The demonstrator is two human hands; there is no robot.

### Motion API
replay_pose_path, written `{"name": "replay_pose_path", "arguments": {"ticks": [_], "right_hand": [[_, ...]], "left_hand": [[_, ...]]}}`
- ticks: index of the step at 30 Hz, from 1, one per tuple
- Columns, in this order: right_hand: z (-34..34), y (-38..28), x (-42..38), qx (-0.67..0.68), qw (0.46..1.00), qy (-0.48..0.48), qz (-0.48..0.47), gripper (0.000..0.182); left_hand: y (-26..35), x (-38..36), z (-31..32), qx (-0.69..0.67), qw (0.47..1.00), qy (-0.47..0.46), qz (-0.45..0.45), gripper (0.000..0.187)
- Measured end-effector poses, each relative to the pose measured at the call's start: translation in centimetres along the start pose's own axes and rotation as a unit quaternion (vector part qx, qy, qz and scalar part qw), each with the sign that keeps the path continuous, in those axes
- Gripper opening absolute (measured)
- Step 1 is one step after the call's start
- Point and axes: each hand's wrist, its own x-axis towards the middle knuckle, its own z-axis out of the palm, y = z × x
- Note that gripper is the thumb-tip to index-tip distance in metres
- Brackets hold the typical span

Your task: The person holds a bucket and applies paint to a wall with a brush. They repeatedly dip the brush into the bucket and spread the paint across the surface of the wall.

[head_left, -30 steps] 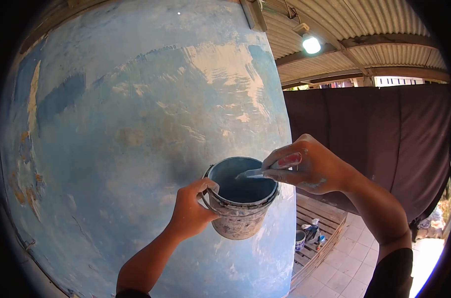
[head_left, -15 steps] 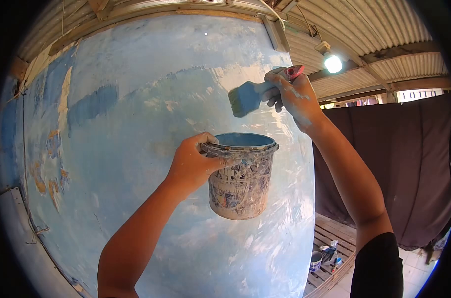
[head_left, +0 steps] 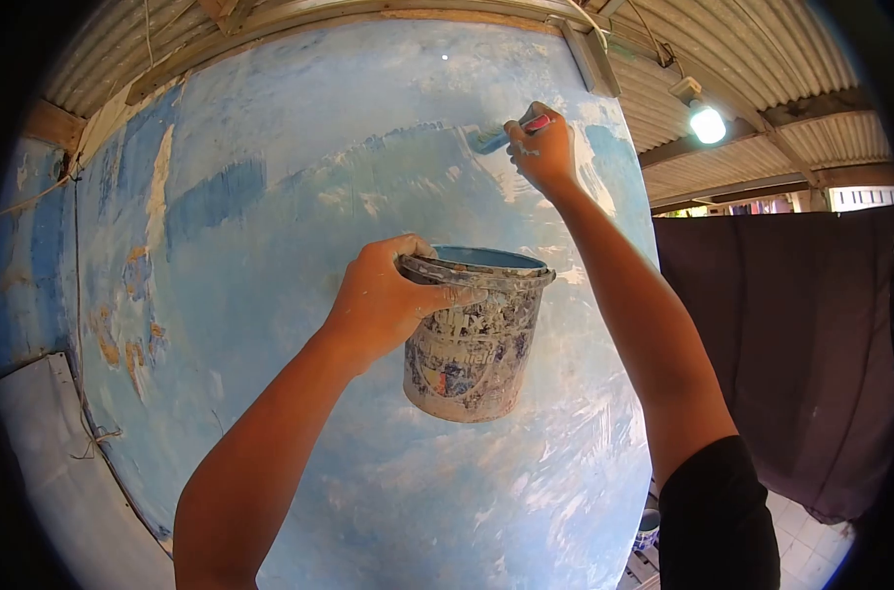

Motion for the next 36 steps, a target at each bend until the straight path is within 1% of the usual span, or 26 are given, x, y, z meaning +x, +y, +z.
{"name": "replay_pose_path", "arguments": {"ticks": [1,3,5,7,8,10,11,12,14,15,16,18,19,20,21,22,23,24,26,27,29,30,32,33,34,36], "right_hand": [[-1.4,-0.9,0.7,-0.028,0.999,-0.036,0.027,0.026],[-2.3,-3.3,1.5,-0.054,0.997,-0.037,0.029,0.027],[-1.9,-3.4,2.4,-0.082,0.995,-0.039,0.032,0.029],[-0.7,-3.1,3.9,0.033,0.997,-0.020,0.062,0.033],[-0.3,-2.6,3.8,0.032,0.997,-0.022,0.062,0.033],[0.3,-1.9,2.2,0.128,0.986,-0.072,0.079,0.033],[0.6,-0.9,0.9,0.111,0.989,-0.063,0.068,0.029],[-0.1,-0.4,0.1,0.109,0.990,-0.063,0.070,0.029],[-1.7,0.1,-1.4,-0.028,0.996,-0.071,0.044,0.027],[-2.7,-1.1,-1.6,-0.114,0.992,-0.057,-0.003,0.034],[-3.1,-1.6,-1.4,-0.114,0.992,-0.060,0.000,0.034],[-3.2,-2.2,0.0,-0.137,0.990,-0.002,-0.020,0.039],[-3.3,-2.3,1.1,-0.153,0.988,-0.017,-0.022,0.031],[-3.2,-2.3,1.6,-0.154,0.988,-0.018,-0.022,0.031],[-3.0,-2.0,1.9,-0.044,0.999,-0.023,0.017,0.027],[-2.9,-1.3,1.9,0.066,0.996,-0.026,0.057,0.023],[-2.4,-0.2,1.0,0.138,0.989,-0.024,0.046,0.024],[-2.7,0.2,-0.7,0.111,0.991,-0.023,0.069,0.026],[-3.7,2.6,-3.5,0.032,0.998,-0.025,0.055,0.028],[-4.6,2.3,-4.0,0.029,0.998,-0.024,0.055,0.028],[-6.1,1.6,-4.1,-0.092,0.989,-0.065,0.096,0.028],[-6.5,0.6,-3.8,-0.093,0.989,-0.066,0.098,0.028],[-6.0,-1.9,-2.0,-0.147,0.987,-0.036,0.051,0.029],[-4.9,-0.8,-0.9,-0.077,0.994,-0.035,0.069,0.028],[-4.3,-0.5,-0.5,-0.077,0.994,-0.034,0.069,0.028],[-3.3,-0.3,-0.2,0.060,0.995,-0.041,0.066,0.029]], "left_hand": [[0.6,-0.2,0.2,-0.001,1.000,0.003,-0.009,0.033],[0.4,-0.6,-0.2,0.012,1.000,0.006,-0.011,0.033],[0.1,-0.7,-0.4,0.011,1.000,0.006,-0.012,0.033],[0.0,-0.6,-0.3,0.004,1.000,0.007,-0.012,0.034],[0.0,-0.5,-0.3,0.005,1.000,0.004,-0.018,0.034],[-0.4,-0.3,-0.1,0.005,1.000,-0.002,-0.026,0.035],[-1.0,-0.3,-0.1,0.000,1.000,-0.001,-0.017,0.035],[-1.2,-0.2,-0.1,-0.007,1.000,-0.001,-0.010,0.035],[-1.2,-0.6,-0.1,-0.026,1.000,0.001,-0.015,0.034],[-1.1,-0.9,-0.2,-0.042,0.999,0.003,-0.019,0.034],[-1.0,-1.1,-0.3,-0.042,0.999,0.002,-0.022,0.034],[-0.7,-1.3,-0.5,-0.044,0.999,0.001,-0.027,0.034],[-0.4,-1.4,-0.6,-0.046,0.999,0.002,-0.030,0.034],[-0.1,-1.5,-0.7,-0.033,0.999,0.002,-0.027,0.033],[0.1,-1.4,-0.7,-0.021,1.000,0.003,-0.022,0.032],[0.1,-1.5,-0.7,-0.021,1.000,0.002,-0.021,0.032],[0.1,-1.5,-0.7,-0.016,1.000,0.008,-0.012,0.031],[0.2,-1.5,-0.7,-0.009,1.000,0.013,-0.002,0.030],[0.1,-1.7,-0.7,-0.016,1.000,0.020,0.013,0.029],[0.0,-1.9,-0.7,-0.023,0.999,0.029,0.024,0.029],[0.1,-1.9,-1.0,-0.032,0.999,0.025,0.019,0.029],[0.2,-2.0,-1.0,-0.040,0.999,0.021,0.012,0.029],[0.0,-2.1,-1.4,-0.030,0.999,0.028,0.015,0.029],[0.1,-2.1,-1.4,-0.018,0.999,0.035,0.019,0.028],[0.3,-2.2,-1.4,-0.018,0.999,0.035,0.020,0.028],[0.7,-2.4,-1.4,-0.008,0.999,0.039,0.014,0.028]]}}
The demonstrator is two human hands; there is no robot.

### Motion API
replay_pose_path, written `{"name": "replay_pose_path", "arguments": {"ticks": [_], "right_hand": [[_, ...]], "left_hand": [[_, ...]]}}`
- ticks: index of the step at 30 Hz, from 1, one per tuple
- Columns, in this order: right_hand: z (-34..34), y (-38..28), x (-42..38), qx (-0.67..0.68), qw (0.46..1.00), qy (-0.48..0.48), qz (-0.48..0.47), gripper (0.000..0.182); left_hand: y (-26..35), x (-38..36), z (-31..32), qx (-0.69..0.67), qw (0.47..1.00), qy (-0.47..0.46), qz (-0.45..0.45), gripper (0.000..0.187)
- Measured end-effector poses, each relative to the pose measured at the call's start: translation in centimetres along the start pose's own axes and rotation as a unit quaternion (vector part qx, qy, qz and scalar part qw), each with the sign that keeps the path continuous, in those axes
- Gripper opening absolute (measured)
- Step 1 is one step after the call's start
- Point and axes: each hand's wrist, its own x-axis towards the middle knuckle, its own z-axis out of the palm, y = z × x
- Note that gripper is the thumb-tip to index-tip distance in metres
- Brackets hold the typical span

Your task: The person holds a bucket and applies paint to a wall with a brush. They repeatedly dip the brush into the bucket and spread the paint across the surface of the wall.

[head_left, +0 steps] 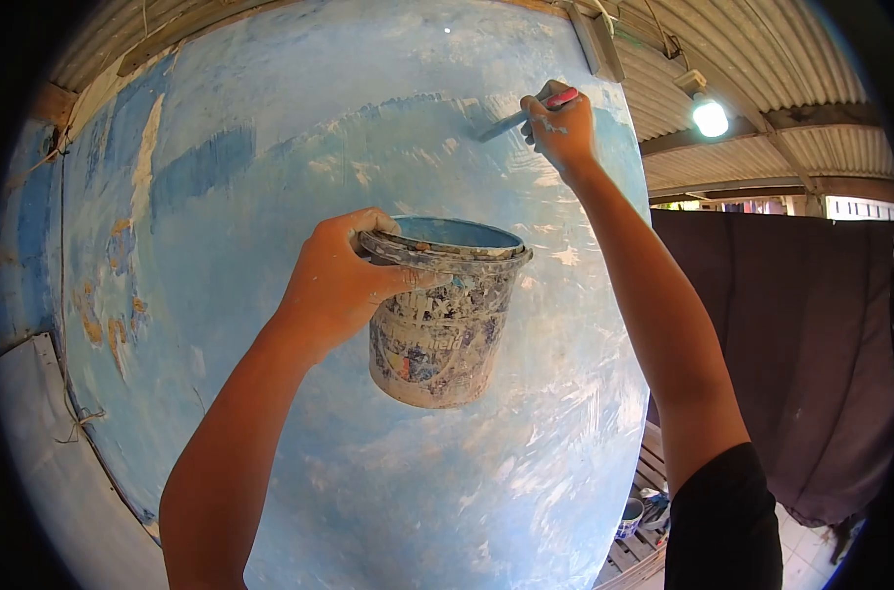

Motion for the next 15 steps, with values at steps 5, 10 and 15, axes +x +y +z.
{"name": "replay_pose_path", "arguments": {"ticks": [5,10,15], "right_hand": [[-1.3,0.9,-3.0,-0.120,0.990,-0.038,0.070,0.030],[-3.0,-0.2,2.0,-0.192,0.980,-0.040,0.038,0.037],[0.9,-3.6,0.0,0.157,0.983,-0.091,0.022,0.019]], "left_hand": [[-1.3,-0.2,-1.2,-0.022,1.000,-0.001,0.009,0.027],[0.8,-0.4,0.1,-0.026,1.000,0.007,0.005,0.029],[1.8,-1.1,0.7,0.005,0.999,0.043,-0.025,0.031]]}}
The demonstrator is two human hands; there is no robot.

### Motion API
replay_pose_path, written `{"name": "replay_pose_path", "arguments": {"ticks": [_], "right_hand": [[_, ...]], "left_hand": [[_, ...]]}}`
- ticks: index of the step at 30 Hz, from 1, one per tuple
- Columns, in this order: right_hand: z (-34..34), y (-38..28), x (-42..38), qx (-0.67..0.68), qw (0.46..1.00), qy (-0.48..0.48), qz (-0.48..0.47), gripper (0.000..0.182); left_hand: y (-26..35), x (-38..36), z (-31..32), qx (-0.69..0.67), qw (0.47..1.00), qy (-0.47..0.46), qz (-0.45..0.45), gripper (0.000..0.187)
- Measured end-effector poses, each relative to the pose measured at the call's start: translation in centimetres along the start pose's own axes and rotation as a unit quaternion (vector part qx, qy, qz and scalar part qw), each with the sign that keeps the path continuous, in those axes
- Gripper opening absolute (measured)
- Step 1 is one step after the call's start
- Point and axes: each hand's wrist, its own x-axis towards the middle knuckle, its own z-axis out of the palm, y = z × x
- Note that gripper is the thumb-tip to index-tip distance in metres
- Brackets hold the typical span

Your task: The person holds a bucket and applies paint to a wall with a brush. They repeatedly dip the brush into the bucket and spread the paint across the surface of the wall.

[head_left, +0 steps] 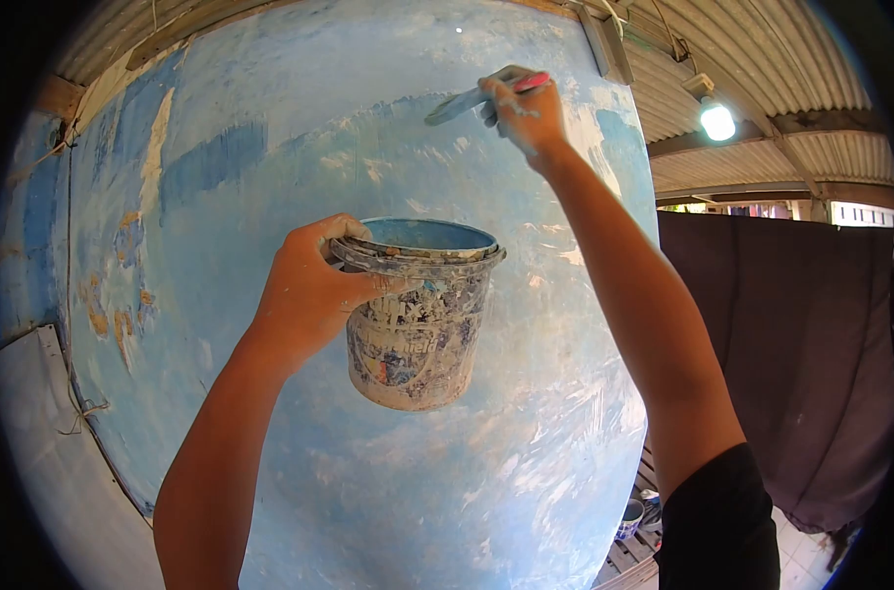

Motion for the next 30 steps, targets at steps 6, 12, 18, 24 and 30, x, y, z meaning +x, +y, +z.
{"name": "replay_pose_path", "arguments": {"ticks": [6,12,18,24,30], "right_hand": [[-1.5,3.9,-1.4,-0.205,0.978,0.023,-0.024,0.025],[-1.7,2.3,0.9,-0.275,0.956,0.057,-0.086,0.036],[-5.6,5.6,0.6,-0.250,0.964,0.064,0.056,0.037],[-4.6,3.5,2.2,-0.059,0.997,0.033,-0.042,0.037],[-4.5,1.6,0.3,-0.323,0.944,0.063,0.013,0.035]], "left_hand": [[-0.6,0.3,-0.2,0.033,0.999,0.004,0.028,0.033],[0.9,0.0,0.1,0.024,0.999,0.000,-0.029,0.035],[0.3,-0.4,0.2,0.012,0.999,0.021,-0.025,0.035],[1.0,-0.6,0.1,0.036,0.999,0.027,-0.013,0.035],[1.4,-1.1,0.3,0.038,0.998,0.057,-0.016,0.038]]}}
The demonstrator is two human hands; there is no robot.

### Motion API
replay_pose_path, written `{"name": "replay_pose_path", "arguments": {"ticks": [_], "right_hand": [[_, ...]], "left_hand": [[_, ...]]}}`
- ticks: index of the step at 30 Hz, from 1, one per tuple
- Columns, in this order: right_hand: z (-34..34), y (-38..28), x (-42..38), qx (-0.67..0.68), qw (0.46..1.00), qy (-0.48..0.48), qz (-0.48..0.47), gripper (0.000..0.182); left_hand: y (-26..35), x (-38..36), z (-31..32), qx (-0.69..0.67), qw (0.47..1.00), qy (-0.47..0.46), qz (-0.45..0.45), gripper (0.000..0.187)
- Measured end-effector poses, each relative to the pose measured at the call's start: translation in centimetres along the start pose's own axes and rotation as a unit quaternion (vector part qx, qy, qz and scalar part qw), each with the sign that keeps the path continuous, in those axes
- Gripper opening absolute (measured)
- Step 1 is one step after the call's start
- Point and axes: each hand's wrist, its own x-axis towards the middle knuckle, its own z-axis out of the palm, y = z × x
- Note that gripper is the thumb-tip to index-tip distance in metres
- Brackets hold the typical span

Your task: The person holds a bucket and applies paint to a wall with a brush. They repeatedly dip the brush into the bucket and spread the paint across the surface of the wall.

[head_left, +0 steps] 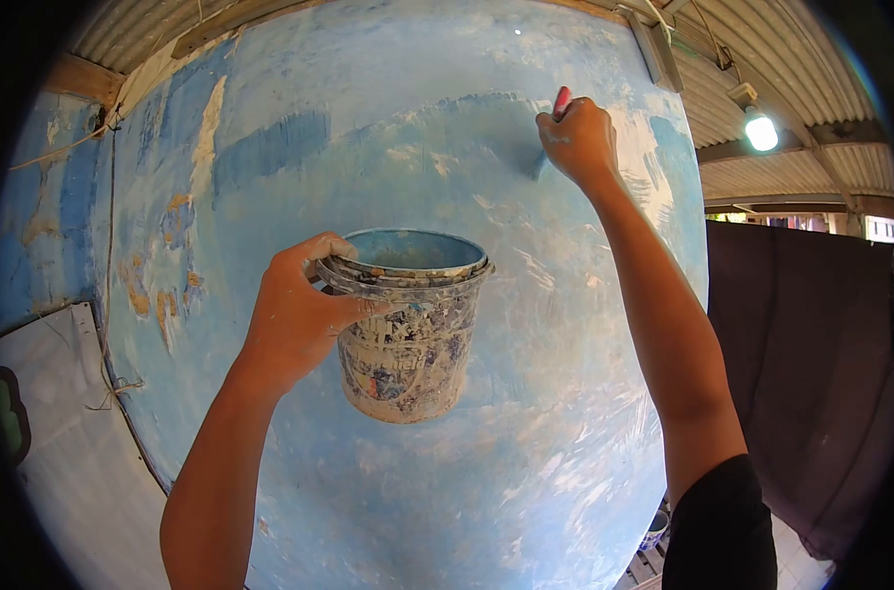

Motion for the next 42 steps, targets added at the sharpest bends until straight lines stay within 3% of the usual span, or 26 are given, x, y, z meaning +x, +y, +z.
{"name": "replay_pose_path", "arguments": {"ticks": [1,3,5,6,8,11,12,13,16,18,19,21,22,25,26,28,32,34,36,37,38,39,41,42], "right_hand": [[-0.3,-1.0,-0.4,-0.043,0.998,-0.010,-0.048,0.035],[1.2,-3.1,-0.5,-0.008,0.999,-0.023,-0.026,0.033],[5.0,-2.6,0.2,0.277,0.953,-0.095,-0.080,0.027],[6.3,-2.1,0.0,0.277,0.953,-0.097,-0.080,0.027],[8.0,-0.9,-0.6,0.248,0.956,-0.090,-0.131,0.024],[6.3,0.8,0.6,0.197,0.968,-0.124,-0.096,0.022],[4.7,0.2,1.9,0.077,0.980,-0.141,-0.115,0.023],[4.0,-0.5,2.7,-0.006,0.986,-0.070,-0.153,0.026],[3.1,-2.2,4.6,-0.035,0.968,-0.062,-0.242,0.025],[3.7,-1.8,5.3,-0.039,0.919,-0.062,-0.387,0.021],[4.3,-1.2,5.0,-0.035,0.919,-0.065,-0.387,0.021],[5.3,0.5,3.6,-0.071,0.902,-0.144,-0.402,0.020],[5.0,0.9,1.9,-0.089,0.892,-0.139,-0.421,0.023],[2.7,1.7,-0.7,-0.033,0.850,-0.296,-0.434,0.028],[2.9,1.8,-0.6,-0.034,0.848,-0.294,-0.440,0.028],[3.9,2.1,-0.6,0.181,0.845,-0.388,-0.320,0.029],[5.8,-0.5,5.4,0.118,0.899,-0.315,-0.281,0.016],[5.3,-2.1,8.7,-0.032,0.896,-0.217,-0.387,0.028],[5.3,-3.1,10.0,-0.078,0.893,-0.188,-0.400,0.027],[5.5,-3.4,10.4,-0.124,0.889,-0.161,-0.411,0.026],[7.1,-2.1,10.3,-0.113,0.859,-0.133,-0.482,0.025],[6.4,-2.9,8.2,-0.179,0.833,-0.213,-0.478,0.025],[8.1,-1.0,5.3,-0.156,0.780,-0.240,-0.557,0.018],[7.3,-0.8,4.4,-0.156,0.778,-0.242,-0.558,0.018]], "left_hand": [[0.0,0.0,0.0,0.003,1.000,0.001,-0.001,0.038],[0.1,0.1,-0.1,0.020,1.000,-0.004,0.006,0.038],[0.5,0.2,-0.2,0.027,1.000,-0.005,0.000,0.036],[0.5,0.1,-0.1,0.033,0.999,-0.009,-0.007,0.035],[0.0,0.2,-0.1,0.030,1.000,-0.007,0.005,0.037],[0.0,0.0,-0.1,0.026,1.000,-0.004,0.015,0.041],[0.1,0.0,-0.2,0.027,1.000,-0.001,0.015,0.041],[0.0,-0.1,-0.1,0.031,0.999,-0.001,0.010,0.041],[-0.1,0.0,0.0,0.010,1.000,0.024,-0.007,0.043],[0.2,-0.3,0.0,0.073,0.997,0.031,0.007,0.045],[0.5,-0.4,0.0,0.075,0.997,0.032,0.002,0.045],[1.3,-0.6,0.1,0.036,0.999,0.031,-0.024,0.045],[1.3,-0.5,0.2,0.035,0.999,0.030,-0.025,0.045],[0.7,-0.5,0.2,0.016,0.998,0.037,-0.037,0.044],[0.7,-0.6,0.3,0.018,0.998,0.047,-0.034,0.043],[0.6,-0.6,0.2,0.019,0.998,0.056,-0.029,0.042],[0.3,-0.7,0.0,0.010,0.998,0.056,-0.024,0.040],[0.2,-0.6,0.0,-0.010,0.998,0.064,-0.026,0.040],[0.9,-0.4,-0.1,0.005,0.998,0.030,-0.058,0.040],[0.9,-0.3,0.0,0.006,0.998,0.030,-0.060,0.040],[0.9,-0.4,0.0,0.009,0.998,0.035,-0.055,0.040],[1.0,-0.5,0.0,0.011,0.998,0.040,-0.052,0.040],[1.0,-0.4,0.1,0.014,0.997,0.043,-0.059,0.040],[1.0,-0.5,0.1,0.017,0.997,0.046,-0.063,0.041]]}}
